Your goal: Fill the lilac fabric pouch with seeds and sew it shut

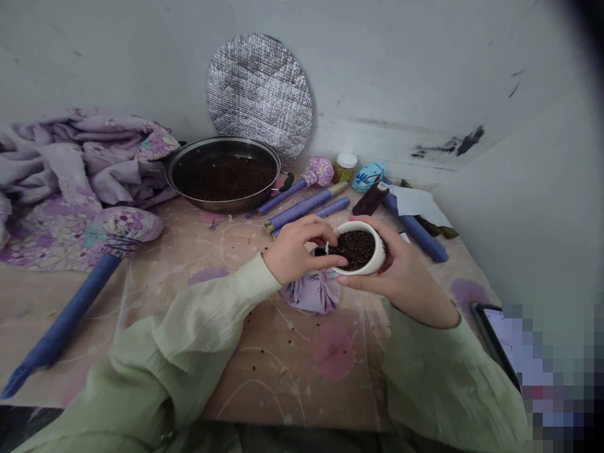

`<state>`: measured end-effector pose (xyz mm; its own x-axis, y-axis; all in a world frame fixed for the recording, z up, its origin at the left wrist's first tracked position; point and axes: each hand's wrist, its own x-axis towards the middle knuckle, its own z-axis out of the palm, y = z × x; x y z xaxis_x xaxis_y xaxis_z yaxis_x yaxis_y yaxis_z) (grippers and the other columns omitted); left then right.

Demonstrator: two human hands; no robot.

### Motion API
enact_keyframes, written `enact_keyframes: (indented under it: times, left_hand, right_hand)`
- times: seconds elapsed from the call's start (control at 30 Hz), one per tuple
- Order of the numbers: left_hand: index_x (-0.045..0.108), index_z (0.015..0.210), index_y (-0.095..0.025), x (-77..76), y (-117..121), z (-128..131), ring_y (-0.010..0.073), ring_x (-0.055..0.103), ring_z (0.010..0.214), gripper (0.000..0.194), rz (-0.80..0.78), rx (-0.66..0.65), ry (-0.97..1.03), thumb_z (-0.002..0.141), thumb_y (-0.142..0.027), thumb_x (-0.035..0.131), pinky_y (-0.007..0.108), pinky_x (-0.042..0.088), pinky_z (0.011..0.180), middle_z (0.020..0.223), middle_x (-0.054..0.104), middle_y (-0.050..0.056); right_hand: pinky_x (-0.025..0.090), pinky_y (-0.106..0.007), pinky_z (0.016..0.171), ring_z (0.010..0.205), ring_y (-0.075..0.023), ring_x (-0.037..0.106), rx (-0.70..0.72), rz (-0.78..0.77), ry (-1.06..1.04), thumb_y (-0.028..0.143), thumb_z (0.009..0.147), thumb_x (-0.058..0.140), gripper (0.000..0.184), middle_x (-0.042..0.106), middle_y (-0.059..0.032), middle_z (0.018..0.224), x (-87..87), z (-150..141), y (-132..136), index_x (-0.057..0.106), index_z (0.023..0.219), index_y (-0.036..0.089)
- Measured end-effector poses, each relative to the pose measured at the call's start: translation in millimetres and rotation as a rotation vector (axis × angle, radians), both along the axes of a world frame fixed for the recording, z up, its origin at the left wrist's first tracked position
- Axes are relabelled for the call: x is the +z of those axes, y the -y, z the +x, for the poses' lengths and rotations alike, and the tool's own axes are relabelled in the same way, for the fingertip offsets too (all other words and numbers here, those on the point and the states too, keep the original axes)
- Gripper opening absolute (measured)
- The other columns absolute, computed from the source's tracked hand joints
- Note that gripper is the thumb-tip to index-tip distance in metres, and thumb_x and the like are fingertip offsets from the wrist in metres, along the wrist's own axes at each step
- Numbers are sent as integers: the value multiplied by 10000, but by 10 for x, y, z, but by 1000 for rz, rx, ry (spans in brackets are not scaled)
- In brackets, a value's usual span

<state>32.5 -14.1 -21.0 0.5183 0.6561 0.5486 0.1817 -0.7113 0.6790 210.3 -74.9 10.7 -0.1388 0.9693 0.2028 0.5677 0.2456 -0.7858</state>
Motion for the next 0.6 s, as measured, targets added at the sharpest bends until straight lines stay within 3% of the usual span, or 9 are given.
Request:
enact_keyframes:
  times: [0.13, 0.6]
  left_hand:
    - [668, 824, -132, 0, 2, 4, 126, 613, 808, 247, 6, 3, 3, 680, -321, 734, 246, 524, 746, 906, 631, 74]
    - [620, 712, -132, -2, -4, 7, 128, 598, 811, 212, -16, -2, 6, 679, -307, 735, 242, 516, 733, 838, 625, 56]
  right_hand:
    - [479, -370, 859, 1009, -244, 580, -11, -5, -4, 403, 549, 787, 714, 587, -74, 1136, 1, 1, 3, 492, 1173, 219]
    - [477, -379, 862, 1012, -246, 577, -3, 4, 16, 425, 563, 774, 713, 587, -77, 1127, 1, 6, -1, 491, 1184, 220]
